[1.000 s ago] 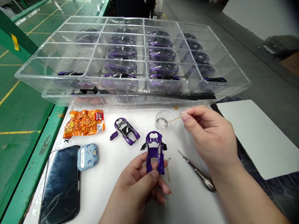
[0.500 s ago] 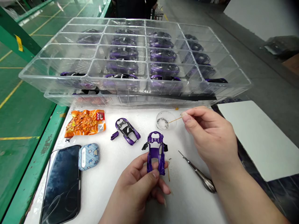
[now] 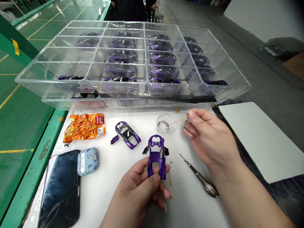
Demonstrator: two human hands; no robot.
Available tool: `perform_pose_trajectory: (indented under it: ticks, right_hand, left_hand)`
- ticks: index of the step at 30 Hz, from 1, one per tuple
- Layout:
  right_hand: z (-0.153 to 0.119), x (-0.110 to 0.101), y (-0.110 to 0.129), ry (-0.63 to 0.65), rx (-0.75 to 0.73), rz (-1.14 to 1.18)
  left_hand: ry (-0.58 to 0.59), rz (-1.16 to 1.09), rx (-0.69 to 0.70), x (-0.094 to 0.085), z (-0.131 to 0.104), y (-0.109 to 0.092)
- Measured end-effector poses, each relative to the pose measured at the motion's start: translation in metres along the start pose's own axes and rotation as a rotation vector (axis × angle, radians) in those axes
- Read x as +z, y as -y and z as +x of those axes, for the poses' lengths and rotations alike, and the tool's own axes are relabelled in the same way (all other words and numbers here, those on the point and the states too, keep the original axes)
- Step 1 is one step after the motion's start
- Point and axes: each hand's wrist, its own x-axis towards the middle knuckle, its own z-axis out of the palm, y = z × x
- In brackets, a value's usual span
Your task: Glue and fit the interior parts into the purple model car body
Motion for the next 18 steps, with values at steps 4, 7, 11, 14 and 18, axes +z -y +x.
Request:
perform_pose_trajectory:
  ticks: [4,7,11,14,18]
  right_hand:
    - [0.005,-0.001,0.006,-0.027,0.148,0.173]
    - [0.004,0.001,0.01,-0.06,0.215,0.273]
    - [0.002,0.005,0.012,-0.083,0.243,0.336]
    - [0.001,0.006,0.012,-0.09,0.246,0.337]
    - [-0.001,0.007,0.013,-0.068,0.221,0.291]
  left_hand:
    - [-0.053,0.011,-0.034,0.007,-0.004,-0.008]
    - [-0.051,0.021,-0.041,0.009,-0.003,-0.01]
    - [-0.053,0.024,-0.044,0.008,-0.002,-0.009]
    - [-0.056,0.024,-0.039,0.007,-0.003,-0.008]
    - [-0.039,0.027,-0.038,0.007,-0.004,-0.008]
